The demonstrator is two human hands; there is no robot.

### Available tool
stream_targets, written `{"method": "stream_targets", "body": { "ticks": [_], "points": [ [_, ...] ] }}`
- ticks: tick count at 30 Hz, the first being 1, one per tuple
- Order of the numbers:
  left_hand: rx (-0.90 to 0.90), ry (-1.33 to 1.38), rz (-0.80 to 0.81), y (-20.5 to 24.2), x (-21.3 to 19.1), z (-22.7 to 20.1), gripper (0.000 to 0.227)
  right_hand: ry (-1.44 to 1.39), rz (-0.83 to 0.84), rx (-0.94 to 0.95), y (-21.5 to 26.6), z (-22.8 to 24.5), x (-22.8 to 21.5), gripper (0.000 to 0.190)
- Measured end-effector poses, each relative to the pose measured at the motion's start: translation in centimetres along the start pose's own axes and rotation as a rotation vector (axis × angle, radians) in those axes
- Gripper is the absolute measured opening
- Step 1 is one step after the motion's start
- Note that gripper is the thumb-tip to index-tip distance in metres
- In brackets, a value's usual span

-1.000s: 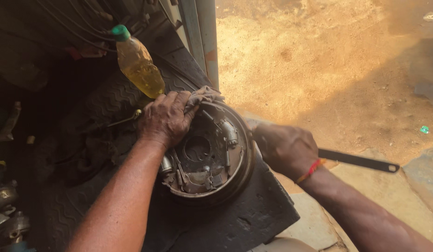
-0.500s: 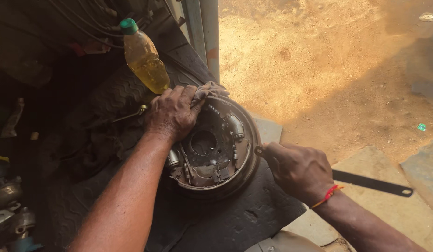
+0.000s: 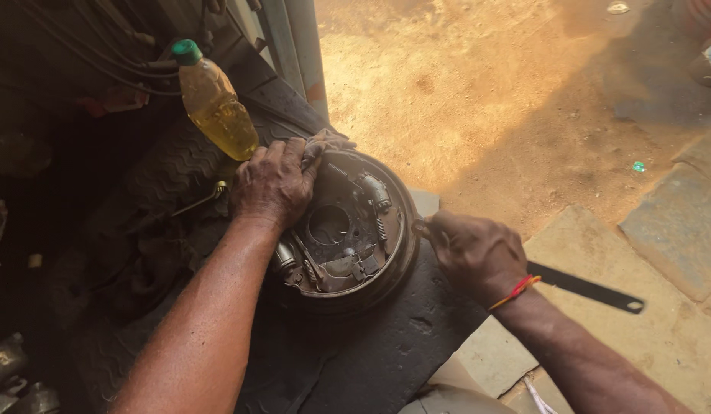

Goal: The person cleans a disassembled brake drum assembly using a rag and a metal scraper. They wipe the interior surfaces and scrape off residue from the brake shoes and drum housing while the part rests on a workbench.

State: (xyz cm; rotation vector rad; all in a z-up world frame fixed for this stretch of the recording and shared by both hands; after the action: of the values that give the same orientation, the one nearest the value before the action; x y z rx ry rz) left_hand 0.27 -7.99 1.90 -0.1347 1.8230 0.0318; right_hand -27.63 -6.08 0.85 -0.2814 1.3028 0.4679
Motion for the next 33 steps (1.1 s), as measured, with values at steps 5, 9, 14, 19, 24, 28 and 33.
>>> {"method": "stream_targets", "body": {
  "ticks": [5, 9, 14, 19, 24, 28, 33],
  "points": [
    [0.035, -0.008, -0.022, -0.1, 0.1, 0.1, 0.048, -0.087, -0.113, -0.087, 4.6, 2.1, 0.5, 0.028],
    [-0.009, -0.020, 0.043, -0.4, 0.3, 0.3, 0.050, -0.335, -0.135, 0.046, 3.3, 0.0, -1.1, 0.014],
    [-0.010, -0.010, 0.067, -0.3, 0.0, 0.2, 0.052, -0.262, -0.194, -0.117, -0.8, 0.8, -2.4, 0.022],
    [0.003, -0.022, 0.040, -0.5, 0.0, 0.2, 0.053, -0.177, -0.020, -0.119, -3.9, 1.9, -1.4, 0.018],
    [0.019, 0.000, 0.029, -0.5, 0.6, 0.2, 0.053, -0.191, -0.133, -0.109, -0.4, 3.0, -1.3, 0.018],
    [-0.001, -0.031, 0.048, -0.4, 0.3, 0.4, 0.053, -0.150, -0.181, -0.060, 1.3, 3.4, -1.4, 0.019],
    [-0.015, -0.009, 0.091, -0.2, 0.4, 0.4, 0.053, -0.204, -0.119, -0.038, -0.6, 2.1, -1.2, 0.020]
  ]
}}
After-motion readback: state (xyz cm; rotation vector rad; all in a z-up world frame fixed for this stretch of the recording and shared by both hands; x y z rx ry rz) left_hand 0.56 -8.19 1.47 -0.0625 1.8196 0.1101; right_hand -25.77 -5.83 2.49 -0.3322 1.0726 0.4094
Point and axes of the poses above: each hand's wrist, its own y-axis away from the middle knuckle, its own x-axis out of the palm, z = x × y, the point moved 7 cm from there along -y, towards the middle knuckle, and after that the axes turned 8 degrees about z, right-handed, at the moved point
